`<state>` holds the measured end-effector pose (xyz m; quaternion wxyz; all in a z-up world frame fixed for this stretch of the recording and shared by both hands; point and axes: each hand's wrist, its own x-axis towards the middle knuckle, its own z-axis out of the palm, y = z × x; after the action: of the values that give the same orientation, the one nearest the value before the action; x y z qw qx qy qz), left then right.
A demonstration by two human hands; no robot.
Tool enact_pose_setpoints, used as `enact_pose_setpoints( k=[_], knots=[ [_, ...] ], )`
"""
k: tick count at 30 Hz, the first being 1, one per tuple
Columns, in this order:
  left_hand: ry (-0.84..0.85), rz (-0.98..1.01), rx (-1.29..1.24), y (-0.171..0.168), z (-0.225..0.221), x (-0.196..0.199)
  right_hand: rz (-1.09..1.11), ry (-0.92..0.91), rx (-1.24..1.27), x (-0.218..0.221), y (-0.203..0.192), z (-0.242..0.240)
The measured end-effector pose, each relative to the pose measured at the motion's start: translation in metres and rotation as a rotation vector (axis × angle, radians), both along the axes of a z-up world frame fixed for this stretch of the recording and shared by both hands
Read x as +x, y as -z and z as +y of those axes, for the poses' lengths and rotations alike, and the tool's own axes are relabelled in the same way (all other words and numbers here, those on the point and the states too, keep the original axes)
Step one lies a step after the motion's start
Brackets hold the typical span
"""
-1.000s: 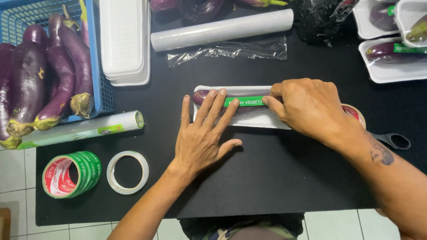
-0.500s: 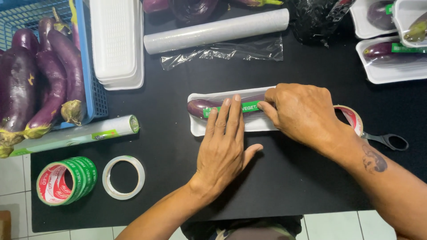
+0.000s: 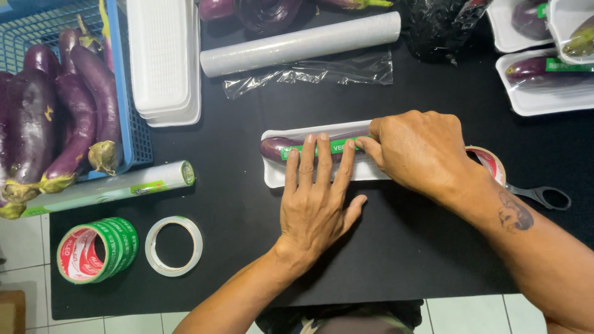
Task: The person places an eggplant onto a foam tray, applies a label strip by hand, and wraps the tray in plastic film using scissors.
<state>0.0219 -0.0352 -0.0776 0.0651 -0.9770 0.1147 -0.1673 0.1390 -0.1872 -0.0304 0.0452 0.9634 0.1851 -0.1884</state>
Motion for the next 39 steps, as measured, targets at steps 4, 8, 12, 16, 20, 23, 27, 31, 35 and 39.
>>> enact_pose_setpoints(
  k=[4, 8, 12, 16, 20, 23, 27, 31, 35, 39],
  knots=[
    [-0.005, 0.007, -0.009, -0.002, -0.003, 0.0, -0.034, 0.13, -0.145, 0.013, -0.018, -0.011],
    [-0.044, 0.014, 0.014, -0.004, -0.011, 0.002, 0.126, 0.205, -0.023, 0.013, -0.024, -0.019],
    [-0.117, 0.044, 0.068, -0.006, -0.022, 0.006, 0.187, 0.226, 0.083, 0.01, -0.027, -0.025],
    [-0.145, 0.072, 0.066, -0.003, -0.02, 0.006, 0.192, 0.225, 0.046, 0.002, -0.029, -0.024],
    [0.005, 0.039, -0.109, 0.002, 0.004, 0.003, 0.085, 0.277, -0.004, -0.008, -0.017, -0.012],
    [0.126, 0.034, -0.19, 0.006, 0.024, 0.001, 0.05, 0.292, -0.017, -0.007, -0.003, -0.012],
    [0.182, 0.016, -0.145, 0.004, 0.046, -0.004, 0.013, 0.285, -0.014, -0.005, 0.003, -0.013],
    [0.185, 0.001, -0.091, 0.009, 0.066, -0.009, 0.063, 0.307, -0.001, -0.004, -0.003, -0.015],
    [0.132, 0.032, -0.109, 0.007, 0.087, -0.015, -0.353, 0.118, 0.072, -0.016, 0.029, -0.036],
    [0.237, 0.084, -0.114, -0.001, 0.089, -0.012, -0.58, -0.505, 0.599, -0.037, 0.024, -0.017]
  ],
)
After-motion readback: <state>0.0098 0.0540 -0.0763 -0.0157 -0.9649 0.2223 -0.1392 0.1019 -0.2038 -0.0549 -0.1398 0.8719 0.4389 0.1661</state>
